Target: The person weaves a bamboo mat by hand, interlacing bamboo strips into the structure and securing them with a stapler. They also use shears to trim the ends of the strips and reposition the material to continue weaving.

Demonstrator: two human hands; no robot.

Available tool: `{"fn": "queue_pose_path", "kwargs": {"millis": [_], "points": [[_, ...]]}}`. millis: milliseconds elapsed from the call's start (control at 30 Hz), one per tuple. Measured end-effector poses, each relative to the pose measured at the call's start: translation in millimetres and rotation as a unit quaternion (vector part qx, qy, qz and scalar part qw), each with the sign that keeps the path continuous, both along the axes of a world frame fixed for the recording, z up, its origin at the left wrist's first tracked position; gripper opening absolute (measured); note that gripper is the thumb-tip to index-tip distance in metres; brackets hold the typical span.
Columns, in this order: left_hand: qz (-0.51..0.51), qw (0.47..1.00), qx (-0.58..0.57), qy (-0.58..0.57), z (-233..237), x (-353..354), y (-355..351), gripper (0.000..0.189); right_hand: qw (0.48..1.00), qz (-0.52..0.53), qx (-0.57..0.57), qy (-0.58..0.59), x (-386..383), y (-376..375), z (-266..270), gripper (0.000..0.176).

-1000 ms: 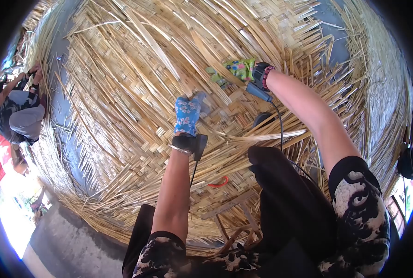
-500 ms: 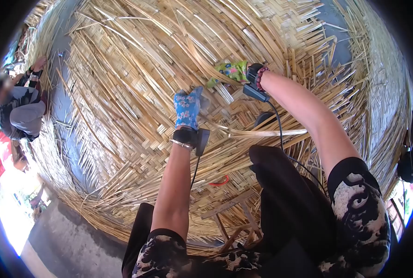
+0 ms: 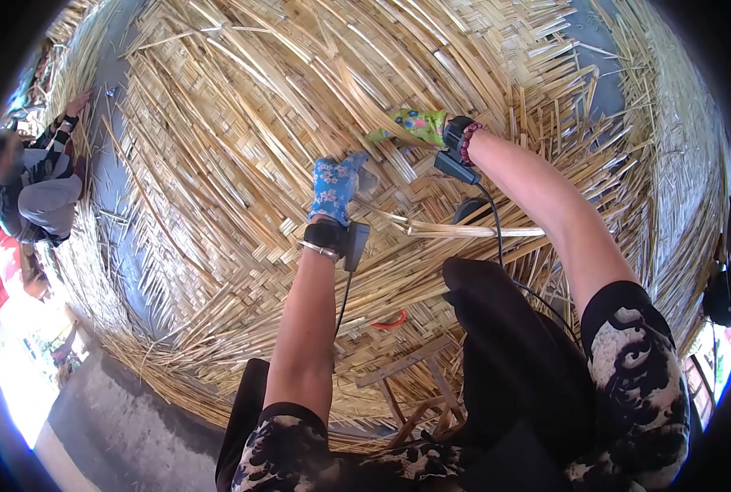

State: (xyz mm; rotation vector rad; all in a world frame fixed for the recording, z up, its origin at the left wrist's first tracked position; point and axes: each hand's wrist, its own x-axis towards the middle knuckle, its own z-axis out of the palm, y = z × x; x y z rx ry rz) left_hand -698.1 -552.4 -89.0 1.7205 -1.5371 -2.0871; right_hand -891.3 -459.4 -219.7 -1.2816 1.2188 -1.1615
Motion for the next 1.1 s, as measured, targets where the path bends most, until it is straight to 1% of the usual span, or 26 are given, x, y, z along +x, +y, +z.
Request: {"fn": "queue_pose_path", "kwargs": {"millis": [67,133,200,333,367,433,467,533,567,600,633,667,700,800,833,867,900,933,1067,1100], "points": [[0.012,1.000,0.012,0.008,1,-1,0,0.017,0.998,-0.011,0.052,-0.040,-3,1,12,0.031],[-0.033,0.999,-0.019,-0.010,7,-2,0,0.016,0.990,-0.027,0.110,-0.086,-7,2,25,0.031],[-0.024,1.000,-0.006,-0.006,4,-2,0,0.016,0.979,-0.043,0.157,-0.121,-9,4,33,0.030],[-0.009,1.000,0.018,-0.005,-3,-1,-1,0.016,0.964,-0.061,0.204,-0.161,-10,4,43,0.030],[-0.009,1.000,0.019,-0.005,2,-3,-1,0.016,0.960,-0.063,0.212,-0.169,-11,5,45,0.030],[-0.057,0.998,-0.006,-0.037,11,-5,-2,0.017,0.956,-0.068,0.224,-0.180,-12,5,48,0.029],[-0.056,0.998,-0.005,-0.038,8,-3,-3,0.017,0.953,-0.068,0.228,-0.185,-11,4,49,0.029],[-0.061,0.997,-0.008,-0.038,-6,-1,-6,0.017,0.949,-0.070,0.238,-0.193,-10,4,52,0.029],[-0.143,0.988,-0.059,-0.028,-15,2,-8,0.015,0.947,-0.072,0.244,-0.197,-10,3,53,0.029],[-0.139,0.988,-0.059,-0.030,-29,8,-10,0.015,0.944,-0.074,0.251,-0.200,-9,4,54,0.029],[-0.197,0.967,-0.141,0.081,-43,13,-12,0.016,0.942,-0.076,0.255,-0.204,-9,4,55,0.029],[-0.251,0.923,-0.220,0.190,-51,19,-14,0.019,0.940,-0.078,0.260,-0.208,-8,4,57,0.029],[-0.481,0.799,-0.361,-0.015,-13,7,-17,0.027,0.936,-0.080,0.267,-0.212,-8,4,57,0.028],[-0.493,0.800,-0.339,-0.042,-8,3,-21,0.028,0.929,-0.088,0.281,-0.222,-7,4,59,0.028],[-0.260,0.963,-0.027,-0.061,-9,-5,-21,0.029,0.927,-0.091,0.284,-0.228,-7,4,60,0.028],[-0.260,0.963,-0.026,-0.061,-8,-6,-21,0.029,0.925,-0.094,0.287,-0.231,-8,5,60,0.028],[-0.198,0.980,0.008,-0.022,-6,-6,-21,0.016,0.923,-0.097,0.290,-0.235,-7,5,61,0.028],[-0.136,0.990,0.042,0.018,-4,-7,-20,0.013,0.920,-0.102,0.293,-0.240,-7,6,61,0.028],[-0.122,0.990,0.049,0.045,-3,-5,-18,0.011,0.911,-0.115,0.304,-0.255,-7,6,61,0.027],[-0.139,0.989,0.030,0.047,-3,-4,-17,0.010,0.908,-0.120,0.307,-0.259,-7,6,61,0.027]]}}
